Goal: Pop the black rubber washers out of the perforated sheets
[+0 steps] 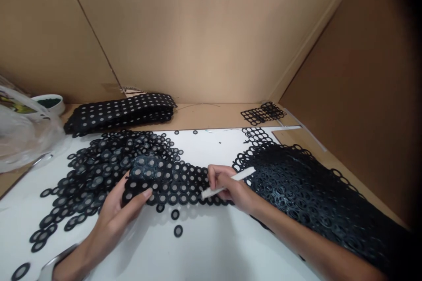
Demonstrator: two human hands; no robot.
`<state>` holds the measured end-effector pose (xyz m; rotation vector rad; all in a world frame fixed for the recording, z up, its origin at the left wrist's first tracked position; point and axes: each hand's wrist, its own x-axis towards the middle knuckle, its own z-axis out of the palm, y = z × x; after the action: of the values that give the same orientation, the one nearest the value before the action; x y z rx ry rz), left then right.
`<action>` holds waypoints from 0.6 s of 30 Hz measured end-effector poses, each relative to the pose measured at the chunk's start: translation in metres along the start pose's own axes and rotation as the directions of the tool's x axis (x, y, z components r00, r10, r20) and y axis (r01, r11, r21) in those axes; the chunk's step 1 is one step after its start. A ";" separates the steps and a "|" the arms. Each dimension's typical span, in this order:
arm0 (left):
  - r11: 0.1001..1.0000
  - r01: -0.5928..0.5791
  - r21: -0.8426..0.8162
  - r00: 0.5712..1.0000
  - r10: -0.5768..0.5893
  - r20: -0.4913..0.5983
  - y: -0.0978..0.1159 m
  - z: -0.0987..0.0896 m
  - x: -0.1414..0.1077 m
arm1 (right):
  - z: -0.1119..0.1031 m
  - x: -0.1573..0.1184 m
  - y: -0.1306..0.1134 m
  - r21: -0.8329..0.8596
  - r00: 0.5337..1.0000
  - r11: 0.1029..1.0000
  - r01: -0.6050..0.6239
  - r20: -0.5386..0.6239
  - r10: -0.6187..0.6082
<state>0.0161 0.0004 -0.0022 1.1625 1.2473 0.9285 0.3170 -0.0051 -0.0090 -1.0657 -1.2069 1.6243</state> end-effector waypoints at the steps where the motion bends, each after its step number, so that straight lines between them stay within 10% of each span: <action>1: 0.999 0.026 -0.029 1.000 -0.026 -0.004 0.001 0.001 -0.001 | 0.000 0.001 0.000 0.004 1.000 1.000 -0.010 0.004 0.010; 18: 0.996 -0.020 0.084 1.000 0.018 0.022 0.006 -0.004 0.005 | -0.002 -0.014 0.006 -0.208 0.991 0.978 0.002 -0.130 -0.030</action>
<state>0.0134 0.0068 0.0027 1.2493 1.2702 0.8826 0.3220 -0.0187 -0.0128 -1.2701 -1.3123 1.4141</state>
